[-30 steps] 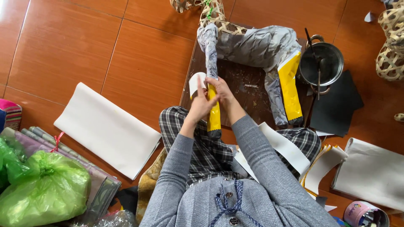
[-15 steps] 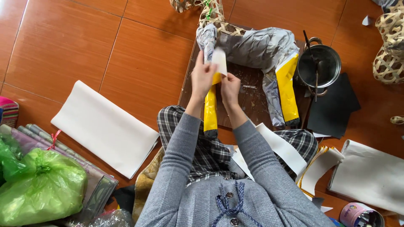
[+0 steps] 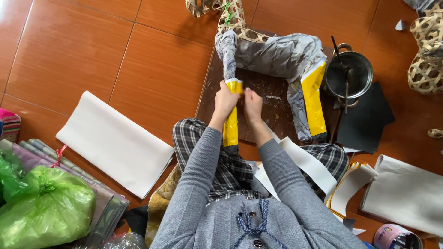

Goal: Cutting and applying decorative strips to a giraffe-shaped model.

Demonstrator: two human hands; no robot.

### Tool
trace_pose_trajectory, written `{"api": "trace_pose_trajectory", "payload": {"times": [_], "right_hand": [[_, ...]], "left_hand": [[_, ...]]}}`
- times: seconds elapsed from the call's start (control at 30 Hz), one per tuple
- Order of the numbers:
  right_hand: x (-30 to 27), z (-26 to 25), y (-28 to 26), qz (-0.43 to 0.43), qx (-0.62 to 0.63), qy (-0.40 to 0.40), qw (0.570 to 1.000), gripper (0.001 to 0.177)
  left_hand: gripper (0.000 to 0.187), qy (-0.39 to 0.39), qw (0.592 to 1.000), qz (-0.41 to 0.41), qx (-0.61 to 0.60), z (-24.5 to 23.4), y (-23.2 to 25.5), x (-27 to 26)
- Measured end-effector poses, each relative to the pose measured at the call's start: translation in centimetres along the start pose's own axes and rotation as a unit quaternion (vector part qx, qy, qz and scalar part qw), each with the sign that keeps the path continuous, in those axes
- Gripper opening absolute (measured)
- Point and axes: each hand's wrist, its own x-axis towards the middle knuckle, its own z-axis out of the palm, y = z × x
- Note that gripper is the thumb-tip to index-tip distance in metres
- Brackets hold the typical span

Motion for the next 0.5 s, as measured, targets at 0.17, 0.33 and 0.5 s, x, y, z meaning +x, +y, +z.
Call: {"api": "trace_pose_trajectory", "payload": {"times": [0.17, 0.33, 0.5], "right_hand": [[3.4, 2.4, -1.8, 0.098, 0.047, -0.194, 0.975, 0.036], [5.3, 5.5, -1.1, 0.297, 0.244, -0.221, 0.896, 0.039], [1.7, 5.0, -5.8, 0.247, 0.258, -0.187, 0.915, 0.054]], "left_hand": [[0.094, -0.098, 0.989, 0.068, -0.086, -0.3, -1.1, 0.4], [0.104, -0.107, 0.981, 0.109, -0.122, -8.2, 4.9, -9.1], [0.081, 0.17, 0.959, 0.173, -0.149, -6.2, 4.1, -6.5]]}}
